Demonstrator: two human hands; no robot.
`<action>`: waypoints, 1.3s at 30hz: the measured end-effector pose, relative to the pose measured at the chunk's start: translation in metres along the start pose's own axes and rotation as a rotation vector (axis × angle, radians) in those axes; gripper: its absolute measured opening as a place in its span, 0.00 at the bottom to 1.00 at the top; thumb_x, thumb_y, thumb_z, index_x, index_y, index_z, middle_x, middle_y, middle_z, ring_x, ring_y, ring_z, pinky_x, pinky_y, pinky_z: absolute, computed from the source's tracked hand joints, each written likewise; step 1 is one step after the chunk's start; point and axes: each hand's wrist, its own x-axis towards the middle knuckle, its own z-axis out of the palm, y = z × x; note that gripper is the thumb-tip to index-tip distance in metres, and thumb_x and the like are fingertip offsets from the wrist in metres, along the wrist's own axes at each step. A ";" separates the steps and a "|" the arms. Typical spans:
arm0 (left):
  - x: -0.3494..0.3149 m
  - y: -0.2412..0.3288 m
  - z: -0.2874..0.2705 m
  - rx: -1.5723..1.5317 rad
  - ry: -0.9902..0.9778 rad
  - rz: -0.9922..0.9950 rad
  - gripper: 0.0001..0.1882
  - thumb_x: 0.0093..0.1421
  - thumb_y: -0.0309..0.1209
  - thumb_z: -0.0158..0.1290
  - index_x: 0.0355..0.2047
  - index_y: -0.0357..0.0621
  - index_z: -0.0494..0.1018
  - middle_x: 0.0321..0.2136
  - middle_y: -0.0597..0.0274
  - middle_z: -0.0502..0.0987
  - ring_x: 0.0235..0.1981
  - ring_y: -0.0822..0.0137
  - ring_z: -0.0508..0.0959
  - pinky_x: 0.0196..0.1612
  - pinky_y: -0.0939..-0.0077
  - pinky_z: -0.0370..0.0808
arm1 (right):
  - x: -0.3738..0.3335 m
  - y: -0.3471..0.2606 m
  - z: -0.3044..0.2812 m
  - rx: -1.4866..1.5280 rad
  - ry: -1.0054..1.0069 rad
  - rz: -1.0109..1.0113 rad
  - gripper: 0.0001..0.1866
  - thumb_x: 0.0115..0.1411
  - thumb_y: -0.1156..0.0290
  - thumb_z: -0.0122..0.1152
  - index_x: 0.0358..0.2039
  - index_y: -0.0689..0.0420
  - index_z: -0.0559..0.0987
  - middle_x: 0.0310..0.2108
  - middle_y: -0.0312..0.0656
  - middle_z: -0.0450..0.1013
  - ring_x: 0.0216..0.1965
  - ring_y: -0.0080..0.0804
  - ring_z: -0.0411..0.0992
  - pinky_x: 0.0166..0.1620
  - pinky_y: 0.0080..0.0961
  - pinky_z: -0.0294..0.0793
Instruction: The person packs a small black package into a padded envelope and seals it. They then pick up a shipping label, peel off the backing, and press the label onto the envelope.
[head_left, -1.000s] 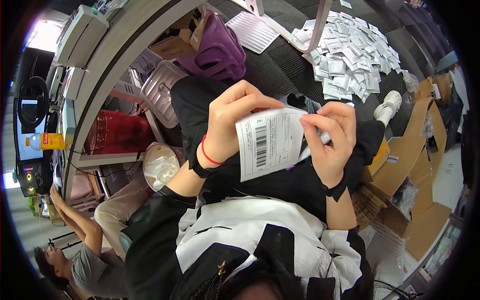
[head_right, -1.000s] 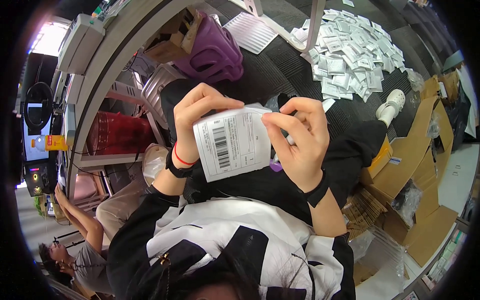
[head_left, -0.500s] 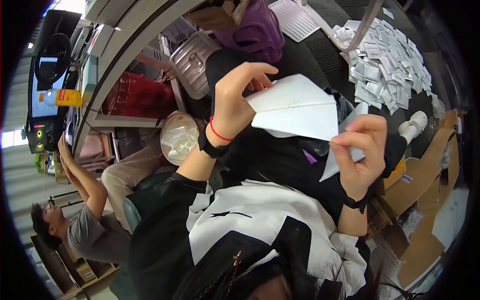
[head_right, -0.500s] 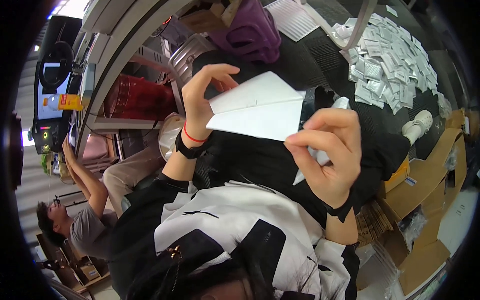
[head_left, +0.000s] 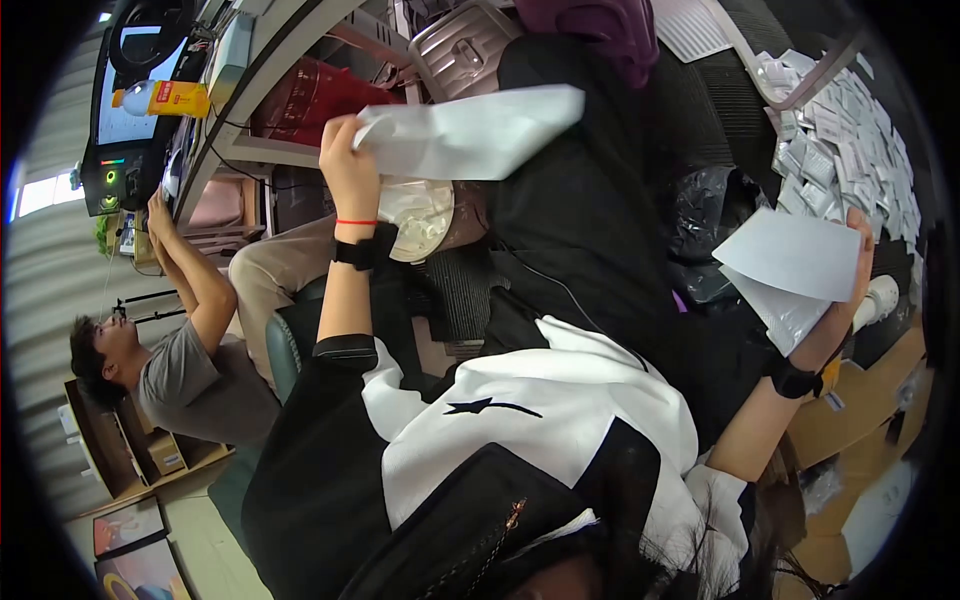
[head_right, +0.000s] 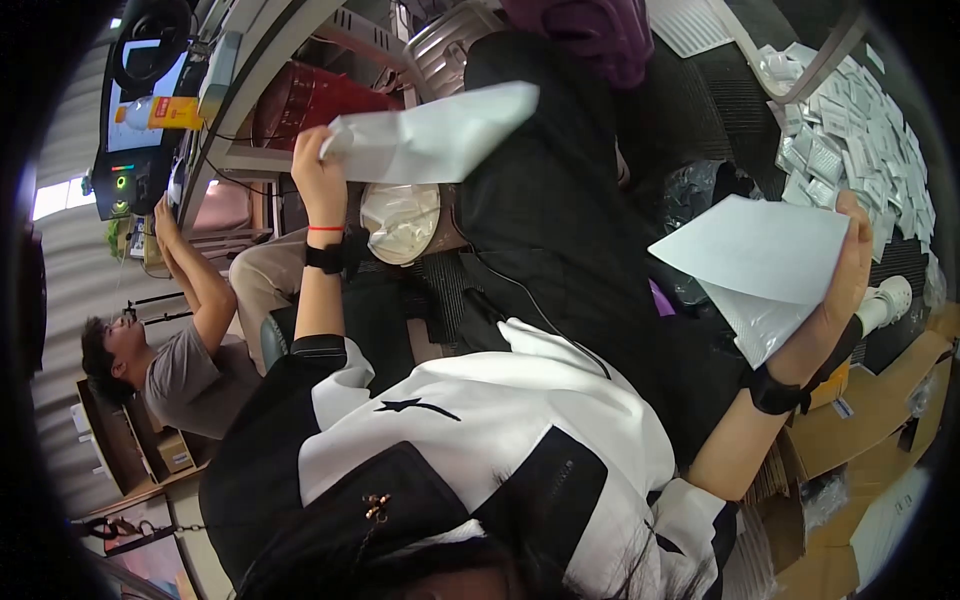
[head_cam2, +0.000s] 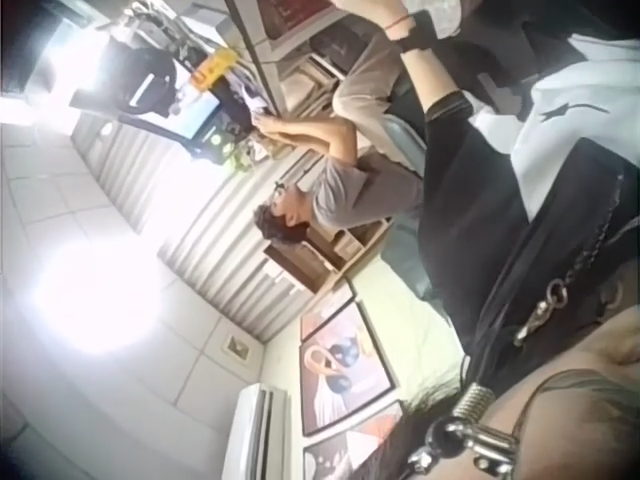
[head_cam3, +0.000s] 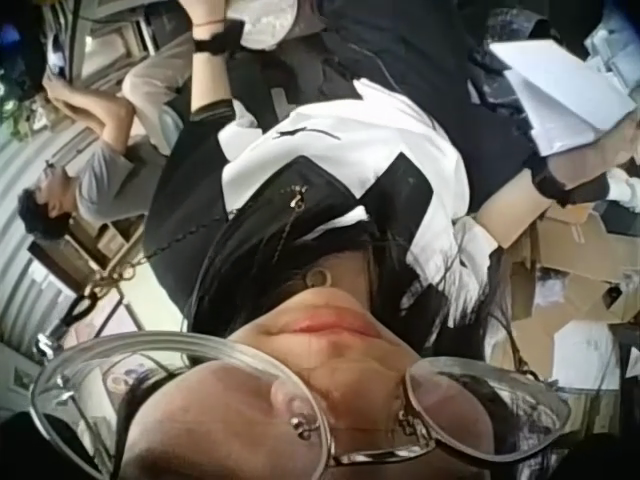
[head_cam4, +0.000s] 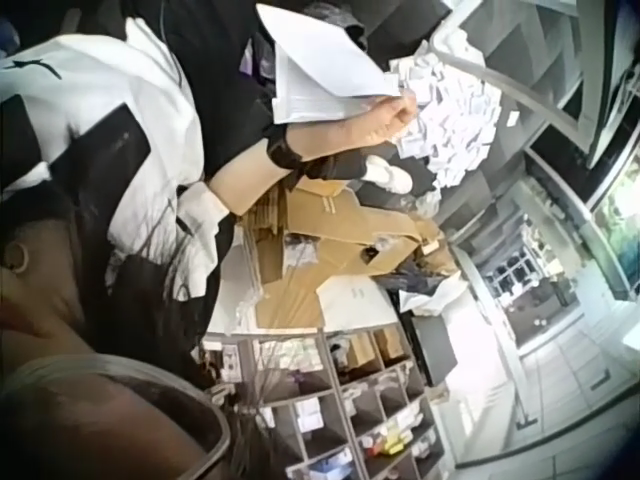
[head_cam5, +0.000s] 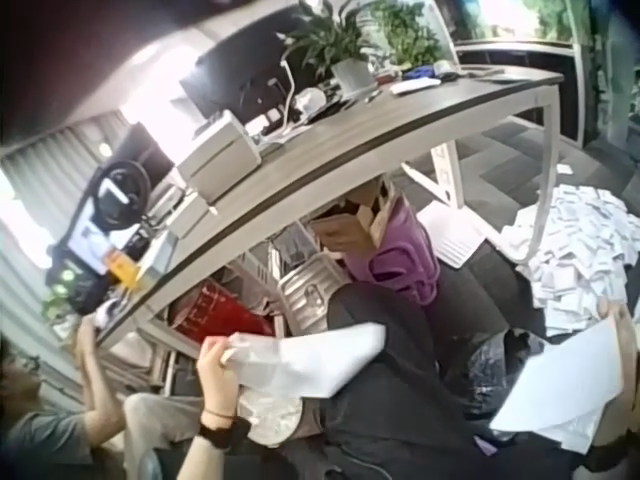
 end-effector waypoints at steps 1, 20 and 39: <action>-0.019 -0.026 -0.006 0.109 -0.001 -0.049 0.15 0.47 0.12 0.44 0.36 0.31 0.72 0.36 0.49 0.74 0.40 0.51 0.75 0.46 0.69 0.71 | 0.003 0.009 0.003 -0.033 0.039 0.042 0.18 0.67 0.62 0.47 0.52 0.59 0.68 0.35 0.35 0.65 0.42 0.20 0.66 0.49 0.20 0.68; -0.216 -0.206 0.101 0.495 -0.799 -0.340 0.21 0.66 0.38 0.32 0.48 0.38 0.68 0.42 0.42 0.76 0.44 0.40 0.73 0.49 0.50 0.67 | -0.009 0.023 -0.024 -0.075 -0.045 0.045 0.11 0.67 0.67 0.50 0.43 0.61 0.73 0.21 0.30 0.61 0.31 0.18 0.61 0.42 0.16 0.60; -0.237 -0.276 0.218 0.527 -1.387 -0.574 0.22 0.62 0.47 0.40 0.52 0.57 0.74 0.52 0.53 0.73 0.54 0.52 0.73 0.56 0.59 0.68 | -0.021 0.035 -0.007 -0.089 0.089 0.164 0.08 0.63 0.72 0.55 0.42 0.59 0.75 0.19 0.30 0.63 0.27 0.15 0.62 0.31 0.11 0.58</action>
